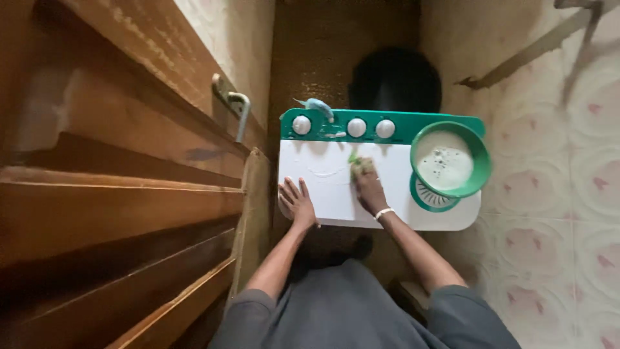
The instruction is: Cleaning a small portable washing machine and its components with a sponge and soapy water.
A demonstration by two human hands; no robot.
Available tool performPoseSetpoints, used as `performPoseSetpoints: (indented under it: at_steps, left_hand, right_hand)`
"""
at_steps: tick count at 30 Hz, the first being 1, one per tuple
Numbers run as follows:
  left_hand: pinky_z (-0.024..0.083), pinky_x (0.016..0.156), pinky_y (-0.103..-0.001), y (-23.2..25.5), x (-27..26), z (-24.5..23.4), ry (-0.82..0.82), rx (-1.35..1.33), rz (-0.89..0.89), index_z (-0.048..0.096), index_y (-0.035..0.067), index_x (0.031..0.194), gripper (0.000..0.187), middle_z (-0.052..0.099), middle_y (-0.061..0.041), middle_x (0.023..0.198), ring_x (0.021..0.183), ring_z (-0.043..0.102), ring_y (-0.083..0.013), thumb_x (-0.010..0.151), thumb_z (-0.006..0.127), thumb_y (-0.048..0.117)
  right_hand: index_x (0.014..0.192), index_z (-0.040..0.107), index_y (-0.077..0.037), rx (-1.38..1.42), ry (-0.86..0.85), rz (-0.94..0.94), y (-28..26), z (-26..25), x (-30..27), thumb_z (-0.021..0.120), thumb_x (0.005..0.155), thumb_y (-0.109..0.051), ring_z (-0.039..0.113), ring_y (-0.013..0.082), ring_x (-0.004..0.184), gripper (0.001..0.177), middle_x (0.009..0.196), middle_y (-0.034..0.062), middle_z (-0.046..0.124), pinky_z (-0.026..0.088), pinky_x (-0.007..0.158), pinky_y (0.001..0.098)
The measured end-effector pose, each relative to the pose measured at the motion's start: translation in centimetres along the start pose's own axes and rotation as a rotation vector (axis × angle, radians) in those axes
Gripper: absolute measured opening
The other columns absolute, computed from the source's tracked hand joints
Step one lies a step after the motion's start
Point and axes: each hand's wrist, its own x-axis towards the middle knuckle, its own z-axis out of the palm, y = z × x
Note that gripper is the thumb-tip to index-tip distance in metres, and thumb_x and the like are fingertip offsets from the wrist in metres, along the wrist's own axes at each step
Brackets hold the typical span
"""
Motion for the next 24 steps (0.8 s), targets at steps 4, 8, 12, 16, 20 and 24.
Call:
performPoseSetpoints:
  at_steps: [4,8,12,16,20,24]
  left_hand:
    - [-0.002,0.12,-0.077,0.4,1.3,1.6,-0.015,-0.078,0.017,-0.018,-0.006,0.161,0.182,-0.019,-0.052,0.157,0.146,-0.011,-0.0686,0.04,0.101,0.06]
    - [0.003,0.118,-0.076,0.5,-0.5,-0.3,0.053,-0.011,-0.03,-0.018,0.002,0.161,0.177,-0.022,-0.044,0.159,0.148,-0.012,-0.0652,0.041,0.102,0.052]
    - [0.002,0.117,-0.076,0.5,0.1,0.2,0.014,0.014,-0.045,-0.018,0.001,0.162,0.178,-0.023,-0.046,0.158,0.148,-0.013,-0.0657,0.041,0.102,0.052]
    - [0.0,0.115,-0.079,0.6,0.8,0.0,-0.033,0.007,-0.039,-0.02,-0.003,0.16,0.18,-0.023,-0.049,0.156,0.146,-0.015,-0.0686,0.041,0.102,0.054]
    - [0.001,0.117,-0.077,0.6,-0.6,0.3,0.053,0.028,-0.05,-0.018,0.001,0.161,0.18,-0.022,-0.045,0.159,0.148,-0.015,-0.0655,0.038,0.103,0.05]
    - [-0.002,0.116,-0.078,0.0,0.0,1.1,0.028,-0.018,-0.006,-0.019,-0.001,0.162,0.182,-0.025,-0.047,0.157,0.145,-0.018,-0.068,0.037,0.103,0.051]
  right_hand:
    - [0.149,0.05,-0.017,0.059,-0.261,-0.021,0.5,1.2,-6.9,0.053,0.085,0.008,0.029,0.042,0.153,0.068,0.164,0.0177,0.035,0.042,0.116,0.0536]
    - [0.157,0.039,-0.032,-0.014,-0.271,0.107,-0.7,2.2,-13.9,0.055,0.083,0.014,0.02,0.0345,0.159,0.089,0.171,0.0035,0.026,0.03,0.117,0.0533]
    - [0.159,0.04,-0.027,-0.214,-0.035,0.213,-0.2,5.0,-13.8,0.062,0.09,-0.002,0.02,0.0305,0.159,0.077,0.171,0.0074,0.026,0.026,0.126,0.0558]
    - [0.154,0.038,-0.012,-0.117,-0.037,0.315,0.2,2.1,-4.9,0.065,0.084,-0.016,0.016,0.0402,0.154,0.075,0.165,0.0183,0.025,0.021,0.121,0.06]
    - [0.155,0.039,-0.006,-0.149,0.01,0.371,2.7,2.2,1.6,0.057,0.098,-0.017,0.015,0.0437,0.155,0.062,0.168,0.0208,0.026,0.017,0.123,0.0574]
    - [0.156,0.038,0.0,-0.147,0.044,0.374,1.8,2.1,1.8,0.055,0.097,-0.011,0.015,0.044,0.157,0.063,0.168,0.0206,0.028,0.017,0.127,0.0535]
